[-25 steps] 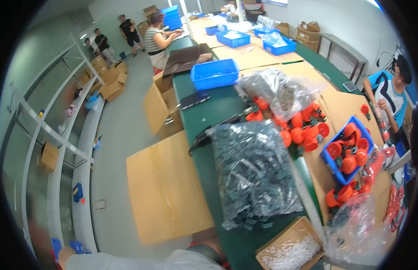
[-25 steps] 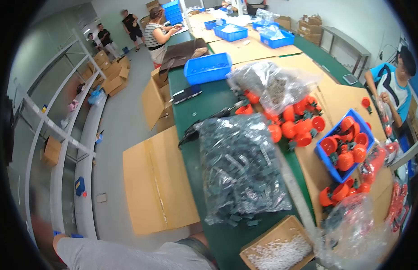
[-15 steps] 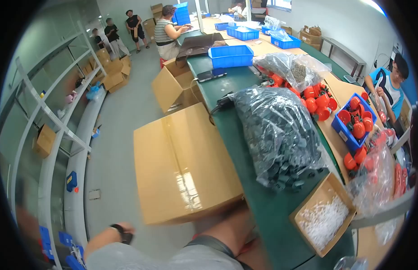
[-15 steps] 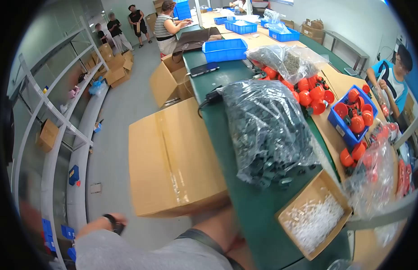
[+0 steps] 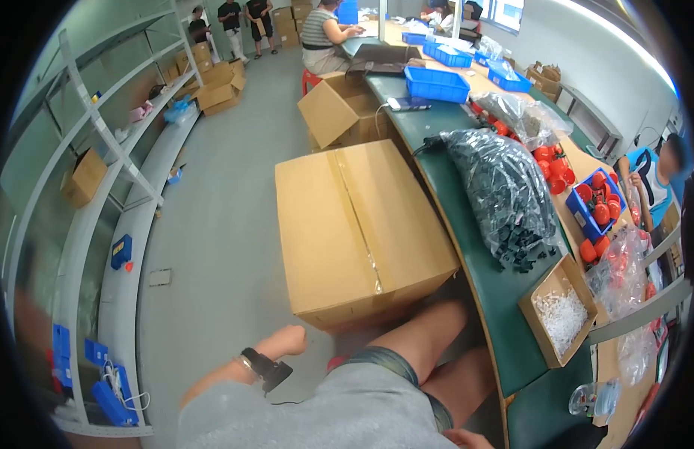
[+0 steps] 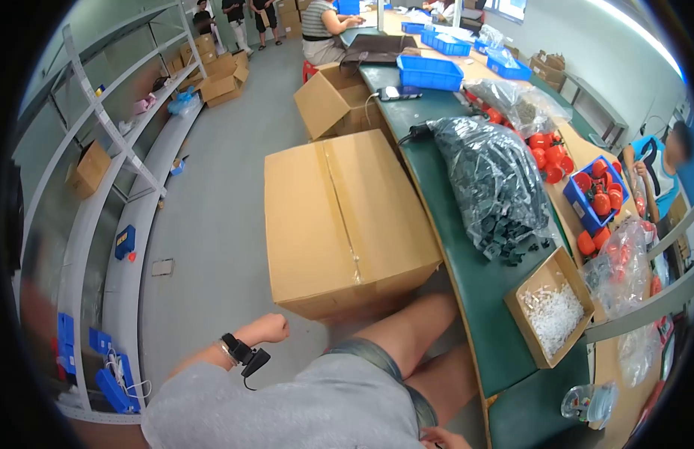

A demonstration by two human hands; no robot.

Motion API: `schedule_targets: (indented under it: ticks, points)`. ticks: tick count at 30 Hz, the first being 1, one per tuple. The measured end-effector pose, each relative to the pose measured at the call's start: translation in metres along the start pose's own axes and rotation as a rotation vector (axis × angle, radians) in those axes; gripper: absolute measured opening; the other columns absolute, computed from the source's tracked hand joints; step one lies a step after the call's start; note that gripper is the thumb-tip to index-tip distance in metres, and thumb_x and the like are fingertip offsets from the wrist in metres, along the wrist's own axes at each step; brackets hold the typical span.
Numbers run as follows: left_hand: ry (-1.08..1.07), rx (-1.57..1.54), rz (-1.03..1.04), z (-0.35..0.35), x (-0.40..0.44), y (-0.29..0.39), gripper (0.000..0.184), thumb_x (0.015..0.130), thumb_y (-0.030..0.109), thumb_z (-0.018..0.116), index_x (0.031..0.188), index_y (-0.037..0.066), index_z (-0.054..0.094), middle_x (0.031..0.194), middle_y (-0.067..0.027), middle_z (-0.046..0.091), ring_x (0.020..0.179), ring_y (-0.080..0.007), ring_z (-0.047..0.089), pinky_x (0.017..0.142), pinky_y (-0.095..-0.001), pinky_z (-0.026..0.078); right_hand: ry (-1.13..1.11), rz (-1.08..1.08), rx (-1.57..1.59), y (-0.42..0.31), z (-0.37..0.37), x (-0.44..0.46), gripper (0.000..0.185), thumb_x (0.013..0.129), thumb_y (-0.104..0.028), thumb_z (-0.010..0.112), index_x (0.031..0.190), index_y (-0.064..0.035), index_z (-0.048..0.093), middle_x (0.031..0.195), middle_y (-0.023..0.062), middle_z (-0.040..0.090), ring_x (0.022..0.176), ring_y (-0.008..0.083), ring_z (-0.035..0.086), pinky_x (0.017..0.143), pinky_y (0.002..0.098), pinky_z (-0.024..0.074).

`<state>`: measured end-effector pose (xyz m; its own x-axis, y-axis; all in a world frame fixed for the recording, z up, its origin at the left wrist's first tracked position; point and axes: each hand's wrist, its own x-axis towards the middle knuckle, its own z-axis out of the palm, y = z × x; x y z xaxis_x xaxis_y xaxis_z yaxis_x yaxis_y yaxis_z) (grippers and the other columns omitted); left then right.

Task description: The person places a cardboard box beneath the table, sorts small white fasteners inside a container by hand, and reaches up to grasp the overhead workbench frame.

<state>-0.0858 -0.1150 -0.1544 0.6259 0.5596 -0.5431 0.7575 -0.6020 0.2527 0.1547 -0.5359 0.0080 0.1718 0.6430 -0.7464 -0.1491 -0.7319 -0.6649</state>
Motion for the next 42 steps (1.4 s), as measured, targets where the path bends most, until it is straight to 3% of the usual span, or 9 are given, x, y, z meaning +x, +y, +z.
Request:
schedule_targets:
  ticks: [3, 5, 8, 10, 21, 23, 28, 36, 42]
  points:
    - [-0.131, -0.188, -0.065, 0.014, -0.006, -0.020, 0.023, 0.074, 0.013, 0.053, 0.084, -0.001, 0.068, 0.083, -0.0257, 0.064, 0.076, -0.0398, 0.064, 0.068, -0.0458, 0.050, 0.141, -0.074, -0.133, -0.032, 0.003, 0.000, 0.035, 0.090, -0.010, 0.055, 0.122, 0.0014, 0.053, 0.107, 0.0167, 0.063, 0.098, 0.0225, 0.060, 0.086, 0.0324, 0.0466]
    - [-0.086, -0.186, -0.165, 0.054, -0.005, -0.036, 0.023, 0.075, 0.014, 0.055, 0.084, -0.003, 0.067, 0.082, -0.0275, 0.063, 0.077, -0.0412, 0.063, 0.068, -0.0465, 0.050, 0.147, -0.161, -0.200, -0.028, -0.005, 0.010, 0.033, 0.085, -0.008, 0.059, 0.117, -0.0014, 0.056, 0.097, 0.0082, 0.065, 0.099, 0.0146, 0.058, 0.090, 0.0254, 0.0419]
    - [-0.042, -0.313, -0.173, 0.112, -0.024, -0.046, 0.025, 0.074, 0.015, 0.056, 0.084, -0.006, 0.065, 0.080, -0.0285, 0.063, 0.079, -0.0416, 0.063, 0.070, -0.0473, 0.050, 0.281, -0.220, -0.257, -0.033, -0.014, 0.008, 0.031, 0.086, -0.006, 0.056, 0.116, 0.0007, 0.056, 0.095, 0.0069, 0.064, 0.089, 0.0132, 0.058, 0.080, 0.0246, 0.0438]
    - [-0.173, -0.338, -0.239, 0.146, -0.053, -0.034, 0.026, 0.074, 0.015, 0.057, 0.086, -0.006, 0.065, 0.083, -0.0284, 0.063, 0.082, -0.0415, 0.063, 0.072, -0.0467, 0.050, 0.386, -0.235, -0.231, -0.044, -0.018, -0.005, 0.031, 0.086, -0.006, 0.055, 0.116, 0.0018, 0.056, 0.093, 0.0070, 0.064, 0.086, 0.0125, 0.057, 0.077, 0.0240, 0.0435]
    - [-0.522, -0.461, -0.345, 0.243, -0.105, -0.027, 0.031, 0.076, 0.021, 0.057, 0.092, -0.005, 0.065, 0.095, -0.0289, 0.063, 0.093, -0.0405, 0.062, 0.081, -0.0444, 0.050, 0.736, -0.397, -0.493, -0.098, -0.079, 0.009, 0.025, 0.096, -0.010, 0.048, 0.116, 0.0036, 0.055, 0.092, 0.0071, 0.061, 0.088, 0.0136, 0.057, 0.082, 0.0262, 0.0447]
    - [-0.363, -0.486, -0.400, 0.251, -0.098, -0.031, 0.032, 0.078, 0.022, 0.057, 0.094, -0.005, 0.065, 0.097, -0.0281, 0.063, 0.093, -0.0412, 0.062, 0.081, -0.0449, 0.050, 0.771, -0.402, -0.532, -0.102, -0.085, 0.012, 0.025, 0.095, -0.010, 0.049, 0.116, 0.0036, 0.055, 0.093, 0.0074, 0.062, 0.089, 0.0137, 0.057, 0.082, 0.0260, 0.0446]
    - [-0.424, -0.519, -0.433, 0.250, -0.071, -0.033, 0.030, 0.077, 0.023, 0.057, 0.093, -0.002, 0.065, 0.095, -0.0252, 0.064, 0.092, -0.0400, 0.062, 0.081, -0.0446, 0.049, 0.828, -0.408, -0.557, -0.096, -0.094, 0.015, 0.025, 0.095, -0.009, 0.050, 0.115, 0.0029, 0.057, 0.096, 0.0085, 0.062, 0.090, 0.0143, 0.058, 0.083, 0.0259, 0.0451]
    - [-0.063, -0.643, -0.434, 0.227, -0.018, -0.044, 0.021, 0.074, 0.017, 0.057, 0.083, 0.000, 0.066, 0.085, -0.0242, 0.065, 0.086, -0.0387, 0.063, 0.080, -0.0431, 0.050, 1.145, -0.388, -0.785, -0.075, -0.115, 0.012, 0.022, 0.091, -0.007, 0.054, 0.111, 0.0023, 0.060, 0.098, 0.0111, 0.064, 0.087, 0.0163, 0.061, 0.079, 0.0278, 0.0480]
    - [0.076, -0.785, -0.699, 0.293, 0.014, -0.101, 0.021, 0.074, 0.015, 0.055, 0.081, -0.001, 0.067, 0.086, -0.0260, 0.065, 0.088, -0.0407, 0.063, 0.080, -0.0445, 0.050, 0.934, -0.434, -1.063, -0.103, -0.061, 0.044, 0.020, 0.088, -0.002, 0.056, 0.107, 0.0017, 0.059, 0.099, 0.0140, 0.062, 0.092, 0.0246, 0.060, 0.084, 0.0320, 0.0453]
